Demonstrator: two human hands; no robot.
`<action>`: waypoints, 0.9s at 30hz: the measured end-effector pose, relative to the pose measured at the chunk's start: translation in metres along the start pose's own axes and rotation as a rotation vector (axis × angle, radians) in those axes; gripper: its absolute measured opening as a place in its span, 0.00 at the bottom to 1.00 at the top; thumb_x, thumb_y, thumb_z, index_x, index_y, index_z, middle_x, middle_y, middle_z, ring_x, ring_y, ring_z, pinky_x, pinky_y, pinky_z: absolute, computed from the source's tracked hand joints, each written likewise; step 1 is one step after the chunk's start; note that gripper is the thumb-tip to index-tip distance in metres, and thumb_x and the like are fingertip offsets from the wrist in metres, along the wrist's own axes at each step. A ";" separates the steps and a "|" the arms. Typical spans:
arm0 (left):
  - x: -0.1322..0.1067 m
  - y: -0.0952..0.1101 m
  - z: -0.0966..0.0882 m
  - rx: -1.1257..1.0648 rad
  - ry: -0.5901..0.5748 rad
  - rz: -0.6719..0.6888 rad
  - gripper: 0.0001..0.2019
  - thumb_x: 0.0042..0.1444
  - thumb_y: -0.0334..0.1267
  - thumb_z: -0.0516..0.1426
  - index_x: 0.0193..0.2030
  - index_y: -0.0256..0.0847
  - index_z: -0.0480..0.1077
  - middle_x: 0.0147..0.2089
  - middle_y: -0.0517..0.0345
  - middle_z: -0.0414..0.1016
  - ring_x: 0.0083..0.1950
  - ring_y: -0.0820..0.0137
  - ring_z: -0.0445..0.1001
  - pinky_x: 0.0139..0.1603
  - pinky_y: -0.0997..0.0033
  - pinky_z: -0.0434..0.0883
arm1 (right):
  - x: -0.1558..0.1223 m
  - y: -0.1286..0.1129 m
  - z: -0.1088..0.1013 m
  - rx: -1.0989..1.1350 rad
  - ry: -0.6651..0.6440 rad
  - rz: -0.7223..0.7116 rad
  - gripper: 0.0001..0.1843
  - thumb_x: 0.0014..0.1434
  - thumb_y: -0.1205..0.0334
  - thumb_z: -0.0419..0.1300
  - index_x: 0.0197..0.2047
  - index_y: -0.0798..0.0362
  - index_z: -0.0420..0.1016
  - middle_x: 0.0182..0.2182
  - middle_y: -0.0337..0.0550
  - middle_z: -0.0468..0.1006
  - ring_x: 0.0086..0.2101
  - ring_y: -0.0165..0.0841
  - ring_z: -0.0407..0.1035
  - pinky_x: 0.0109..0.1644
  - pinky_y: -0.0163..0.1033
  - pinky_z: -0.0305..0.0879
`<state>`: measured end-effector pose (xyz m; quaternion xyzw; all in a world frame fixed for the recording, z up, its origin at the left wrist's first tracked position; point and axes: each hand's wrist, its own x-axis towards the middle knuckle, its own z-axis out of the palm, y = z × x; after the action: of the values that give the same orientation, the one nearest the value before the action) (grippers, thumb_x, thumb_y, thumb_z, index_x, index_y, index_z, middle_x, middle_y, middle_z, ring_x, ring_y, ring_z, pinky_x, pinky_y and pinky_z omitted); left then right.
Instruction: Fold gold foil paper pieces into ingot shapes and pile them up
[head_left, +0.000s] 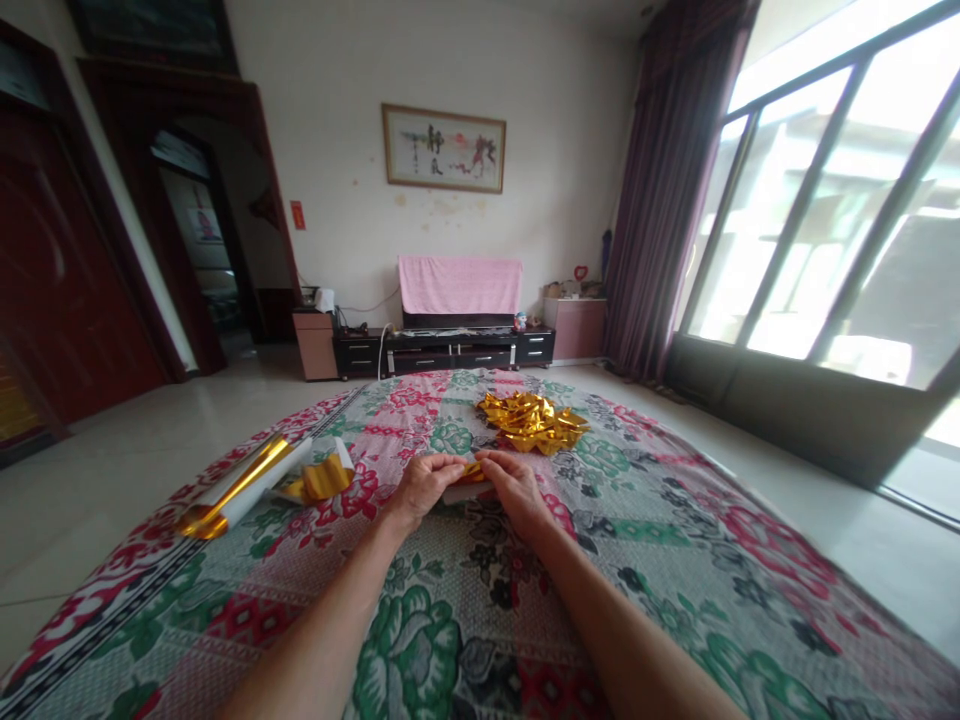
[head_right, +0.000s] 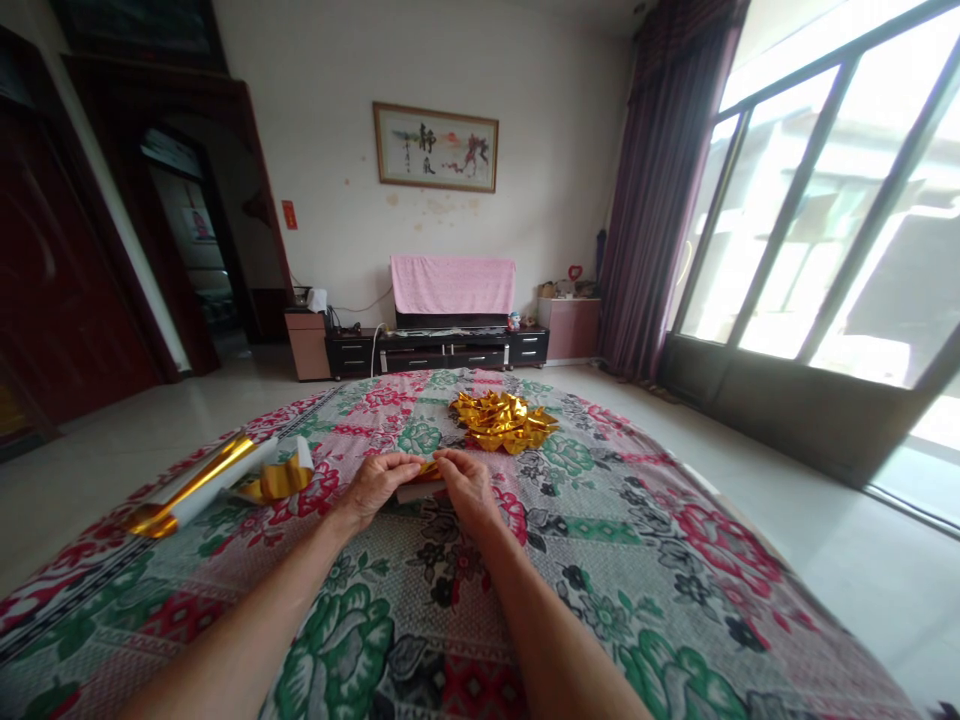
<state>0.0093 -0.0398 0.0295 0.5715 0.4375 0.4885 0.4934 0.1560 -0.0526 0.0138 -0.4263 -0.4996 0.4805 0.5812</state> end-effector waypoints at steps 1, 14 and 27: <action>0.000 0.000 0.000 0.009 -0.002 0.003 0.11 0.40 0.38 0.60 0.31 0.34 0.75 0.28 0.56 0.77 0.30 0.71 0.72 0.33 0.74 0.68 | -0.001 -0.001 0.000 -0.005 -0.001 0.005 0.17 0.47 0.52 0.59 0.38 0.54 0.74 0.27 0.40 0.75 0.25 0.31 0.67 0.25 0.33 0.64; 0.003 -0.005 -0.001 0.091 -0.025 0.037 0.11 0.41 0.39 0.58 0.31 0.35 0.75 0.23 0.59 0.74 0.24 0.73 0.68 0.27 0.76 0.64 | 0.000 -0.003 0.001 -0.074 -0.029 -0.035 0.17 0.49 0.49 0.58 0.30 0.55 0.76 0.19 0.36 0.70 0.20 0.25 0.59 0.22 0.30 0.55; 0.003 -0.005 -0.002 0.096 -0.047 0.023 0.11 0.41 0.38 0.58 0.30 0.35 0.75 0.21 0.59 0.73 0.22 0.75 0.66 0.25 0.76 0.62 | 0.001 -0.001 -0.001 -0.065 -0.062 -0.002 0.18 0.48 0.47 0.58 0.27 0.55 0.75 0.17 0.35 0.67 0.18 0.24 0.56 0.21 0.30 0.55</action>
<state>0.0077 -0.0360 0.0250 0.6109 0.4421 0.4590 0.4697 0.1568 -0.0516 0.0147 -0.4293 -0.5330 0.4764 0.5519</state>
